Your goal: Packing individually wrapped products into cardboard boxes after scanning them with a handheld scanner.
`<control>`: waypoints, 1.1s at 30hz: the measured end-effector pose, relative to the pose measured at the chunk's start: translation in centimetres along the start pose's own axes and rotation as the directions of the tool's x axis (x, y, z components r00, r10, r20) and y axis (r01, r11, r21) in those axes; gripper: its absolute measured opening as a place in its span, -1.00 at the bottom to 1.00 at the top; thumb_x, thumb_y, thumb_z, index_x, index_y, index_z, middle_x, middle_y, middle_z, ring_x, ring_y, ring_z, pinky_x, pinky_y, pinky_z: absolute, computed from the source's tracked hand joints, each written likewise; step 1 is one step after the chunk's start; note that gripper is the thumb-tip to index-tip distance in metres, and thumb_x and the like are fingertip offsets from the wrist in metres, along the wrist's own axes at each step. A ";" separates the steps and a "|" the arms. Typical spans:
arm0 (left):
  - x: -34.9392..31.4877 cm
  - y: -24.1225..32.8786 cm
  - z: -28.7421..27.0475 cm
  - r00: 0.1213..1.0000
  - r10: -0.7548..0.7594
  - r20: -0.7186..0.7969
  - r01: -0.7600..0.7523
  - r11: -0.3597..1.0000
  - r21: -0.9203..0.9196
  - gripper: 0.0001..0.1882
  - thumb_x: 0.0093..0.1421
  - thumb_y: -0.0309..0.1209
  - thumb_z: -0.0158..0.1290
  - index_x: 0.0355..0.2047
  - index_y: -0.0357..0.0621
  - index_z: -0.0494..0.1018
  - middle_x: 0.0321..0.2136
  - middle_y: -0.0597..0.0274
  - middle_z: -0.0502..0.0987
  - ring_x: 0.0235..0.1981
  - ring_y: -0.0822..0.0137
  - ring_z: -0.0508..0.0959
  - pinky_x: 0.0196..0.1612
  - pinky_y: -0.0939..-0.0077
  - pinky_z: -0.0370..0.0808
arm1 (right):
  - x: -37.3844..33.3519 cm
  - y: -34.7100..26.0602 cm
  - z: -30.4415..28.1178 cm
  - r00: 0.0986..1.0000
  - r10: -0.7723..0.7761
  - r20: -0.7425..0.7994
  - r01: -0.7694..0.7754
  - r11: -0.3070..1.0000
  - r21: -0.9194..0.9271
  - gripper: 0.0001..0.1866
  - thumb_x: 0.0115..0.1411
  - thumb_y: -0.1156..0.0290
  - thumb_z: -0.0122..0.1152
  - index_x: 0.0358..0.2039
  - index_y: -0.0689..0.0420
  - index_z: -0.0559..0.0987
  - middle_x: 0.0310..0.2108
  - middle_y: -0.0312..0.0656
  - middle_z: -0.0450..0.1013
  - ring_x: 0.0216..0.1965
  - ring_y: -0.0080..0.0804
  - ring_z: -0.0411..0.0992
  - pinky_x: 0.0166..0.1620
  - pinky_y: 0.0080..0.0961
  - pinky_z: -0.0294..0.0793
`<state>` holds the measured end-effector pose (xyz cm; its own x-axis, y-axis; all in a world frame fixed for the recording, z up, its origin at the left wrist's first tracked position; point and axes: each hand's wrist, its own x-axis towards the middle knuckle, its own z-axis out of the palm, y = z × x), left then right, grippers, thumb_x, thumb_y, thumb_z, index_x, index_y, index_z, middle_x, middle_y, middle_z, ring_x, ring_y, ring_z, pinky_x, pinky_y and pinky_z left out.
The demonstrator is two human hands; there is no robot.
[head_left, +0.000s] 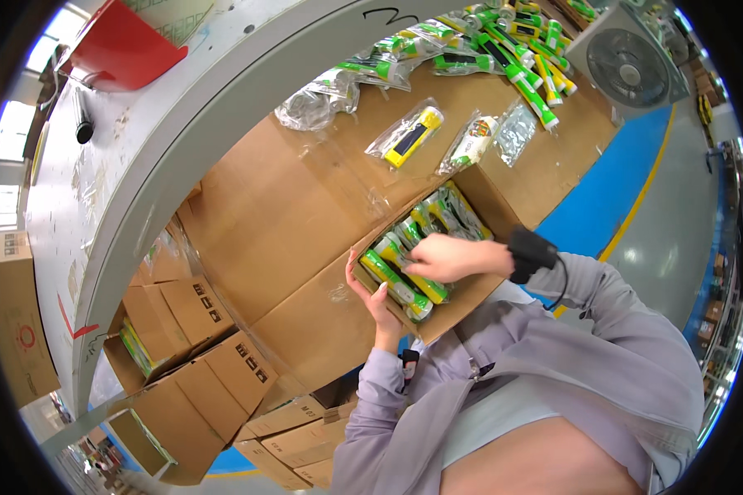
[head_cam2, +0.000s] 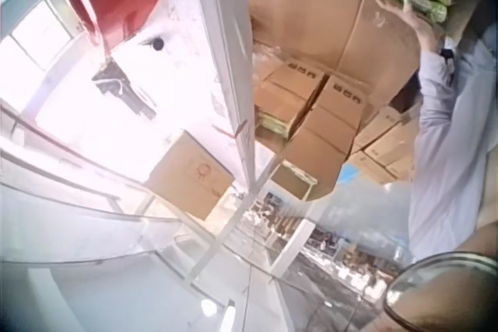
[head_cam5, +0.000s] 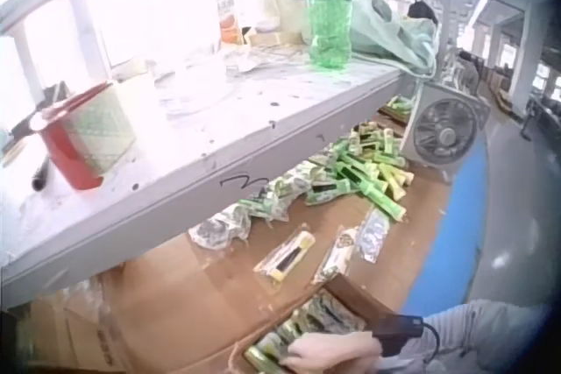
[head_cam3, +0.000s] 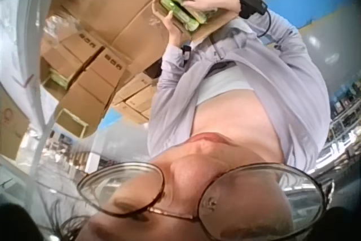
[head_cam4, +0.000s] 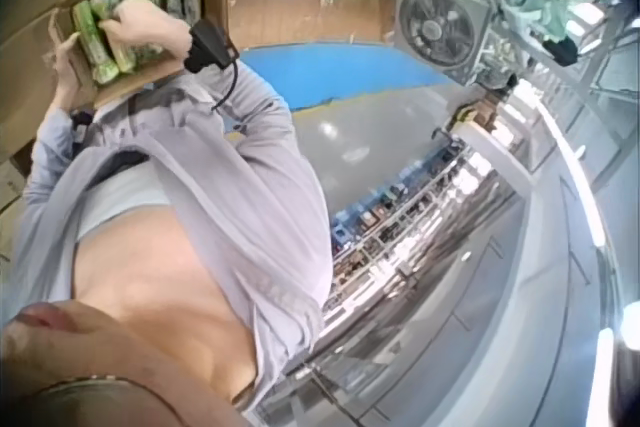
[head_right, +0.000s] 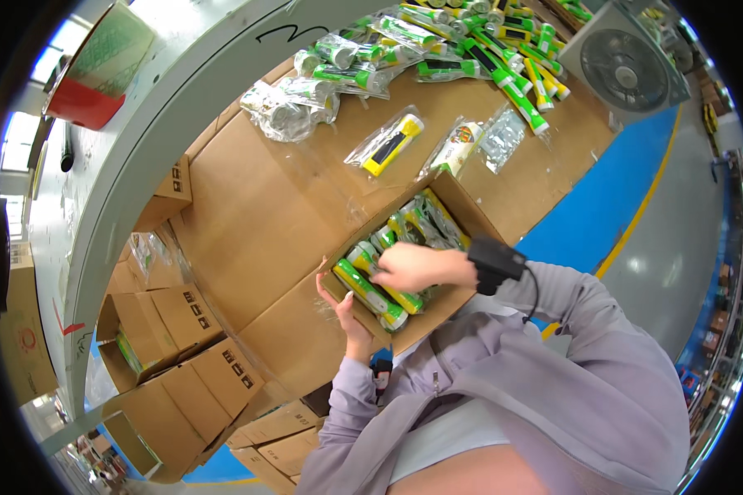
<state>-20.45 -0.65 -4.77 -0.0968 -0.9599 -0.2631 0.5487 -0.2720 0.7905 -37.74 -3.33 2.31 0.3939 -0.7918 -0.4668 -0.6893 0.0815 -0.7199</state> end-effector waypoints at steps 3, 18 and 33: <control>-0.1 0.0 -0.3 0.997 0.064 -0.032 -0.059 0.989 0.134 -0.15 -0.13 -0.25 0.02 0.20 -0.13 -0.02 0.24 0.08 0.01 0.26 0.14 0.02 0.30 0.26 -0.08 | -0.7 0.0 -7.0 0.976 -0.028 -0.215 0.137 0.848 0.511 -0.75 0.19 0.33 0.07 -0.38 0.27 0.57 -0.53 -0.20 0.52 -0.55 -0.58 0.47 -0.46 -0.61 0.47; 0.4 0.1 2.1 0.970 0.239 -0.054 -0.186 0.864 0.468 -0.13 -0.13 -0.35 0.03 0.21 -0.15 -0.09 0.23 0.01 -0.02 0.25 0.11 0.01 0.27 0.25 -0.07 | 14.7 20.1 -12.1 0.889 -0.322 -0.324 -0.052 0.634 -0.772 -0.51 -0.09 0.48 0.15 -0.05 0.13 0.40 -0.13 -0.13 0.38 -0.14 -0.19 0.41 0.03 -0.32 0.34; 0.5 -0.4 0.6 0.974 0.224 -0.019 -0.202 0.907 0.369 -0.16 -0.14 -0.44 -0.02 0.20 -0.17 -0.06 0.23 0.04 0.00 0.27 0.14 -0.02 0.30 0.29 -0.14 | -7.2 3.9 -14.0 0.637 -0.383 -0.669 0.539 0.842 0.032 -0.61 0.14 0.44 0.11 -0.03 0.26 0.32 -0.23 -0.08 0.44 -0.21 -0.36 0.43 -0.13 -0.48 0.40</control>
<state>-21.27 -1.01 -4.88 0.0444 -0.9950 -0.0893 0.2106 -0.0780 0.9745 -51.80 -5.77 10.09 0.1077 -0.9406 0.3221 -0.3484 -0.3391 -0.8739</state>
